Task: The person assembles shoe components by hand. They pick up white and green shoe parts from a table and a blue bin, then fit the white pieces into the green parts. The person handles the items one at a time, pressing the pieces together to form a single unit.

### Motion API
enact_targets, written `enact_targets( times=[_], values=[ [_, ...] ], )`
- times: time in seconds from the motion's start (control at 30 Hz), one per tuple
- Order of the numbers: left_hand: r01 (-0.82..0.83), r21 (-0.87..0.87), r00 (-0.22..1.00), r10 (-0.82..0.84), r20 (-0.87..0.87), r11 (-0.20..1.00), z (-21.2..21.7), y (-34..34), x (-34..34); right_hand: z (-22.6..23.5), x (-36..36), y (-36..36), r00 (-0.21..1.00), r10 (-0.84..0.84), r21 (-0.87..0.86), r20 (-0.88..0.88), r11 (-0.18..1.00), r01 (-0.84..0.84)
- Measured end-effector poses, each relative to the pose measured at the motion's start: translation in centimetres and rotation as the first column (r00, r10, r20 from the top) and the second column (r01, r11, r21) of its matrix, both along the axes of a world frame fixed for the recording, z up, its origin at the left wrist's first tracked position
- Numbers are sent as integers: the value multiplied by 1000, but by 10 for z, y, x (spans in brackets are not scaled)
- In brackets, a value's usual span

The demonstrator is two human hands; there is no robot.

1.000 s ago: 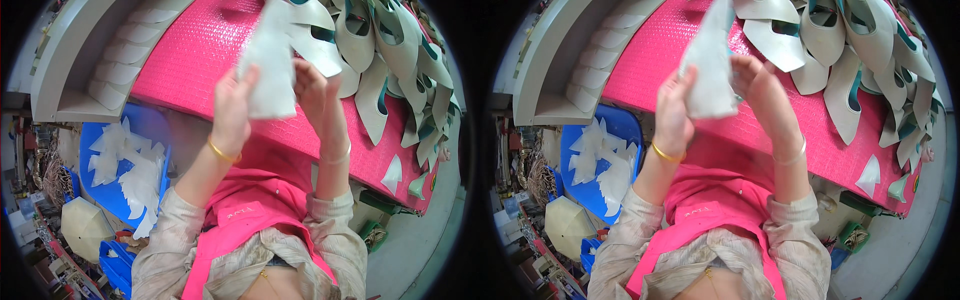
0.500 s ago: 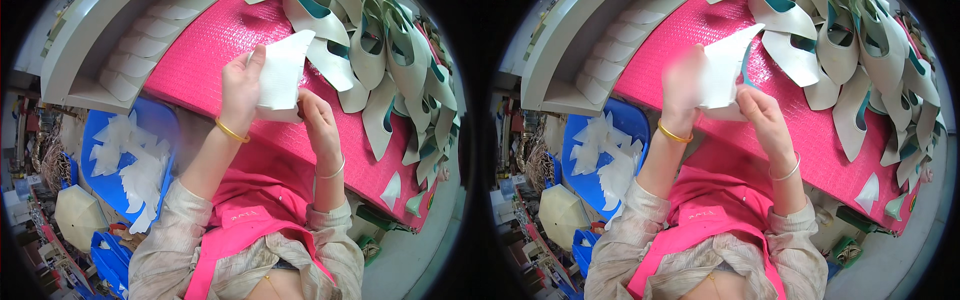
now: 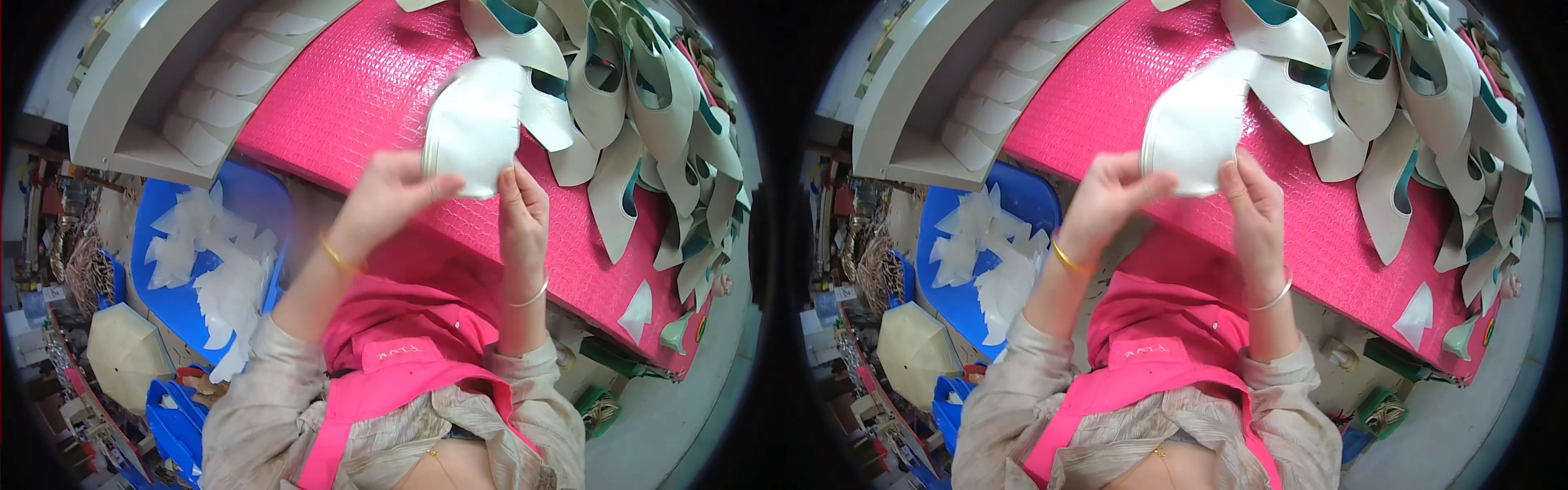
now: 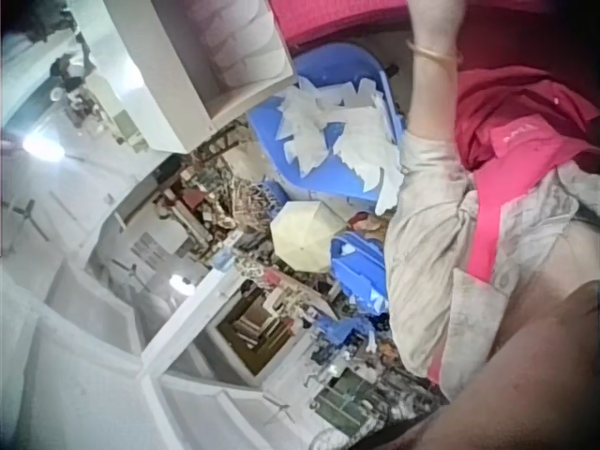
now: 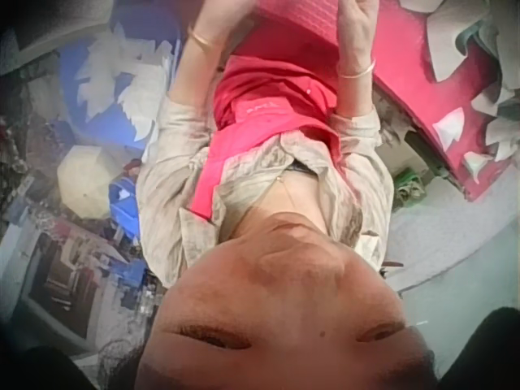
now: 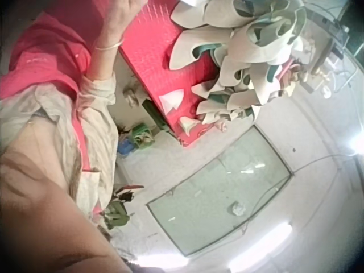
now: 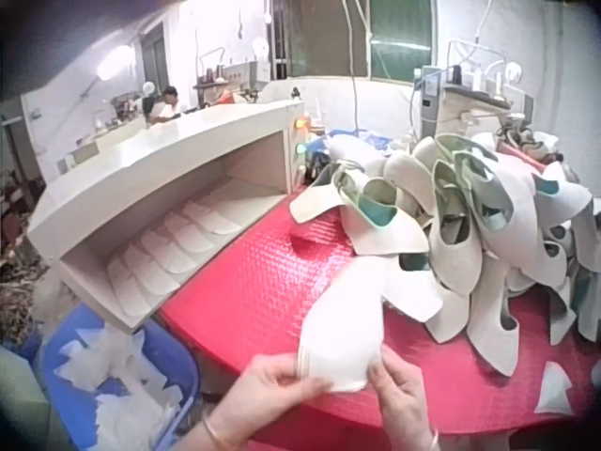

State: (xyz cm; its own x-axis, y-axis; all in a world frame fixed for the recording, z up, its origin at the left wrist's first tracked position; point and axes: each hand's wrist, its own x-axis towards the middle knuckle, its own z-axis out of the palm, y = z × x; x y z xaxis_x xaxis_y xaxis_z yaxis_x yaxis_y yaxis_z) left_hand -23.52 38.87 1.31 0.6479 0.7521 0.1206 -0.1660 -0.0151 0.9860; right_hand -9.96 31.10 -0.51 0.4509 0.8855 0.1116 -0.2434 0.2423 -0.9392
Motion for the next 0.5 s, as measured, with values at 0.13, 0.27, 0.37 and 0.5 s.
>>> enact_targets(
  times=[0.13,0.27,0.37,0.5],
  values=[
    [-111,377,980,165,-113,920,-18,-31,9,12,9,19,997,-30,-22,-66,999,28],
    [-365,271,929,368,40,891,-41,-58,27,-2,3,41,953,-248,-75,175,962,264],
    [-238,174,955,263,-138,956,-33,-58,21,-16,21,49,978,-204,-291,-52,939,181],
    [-57,-331,979,118,166,942,-19,-31,10,0,10,27,904,46,-63,-425,995,-80]
  ],
)
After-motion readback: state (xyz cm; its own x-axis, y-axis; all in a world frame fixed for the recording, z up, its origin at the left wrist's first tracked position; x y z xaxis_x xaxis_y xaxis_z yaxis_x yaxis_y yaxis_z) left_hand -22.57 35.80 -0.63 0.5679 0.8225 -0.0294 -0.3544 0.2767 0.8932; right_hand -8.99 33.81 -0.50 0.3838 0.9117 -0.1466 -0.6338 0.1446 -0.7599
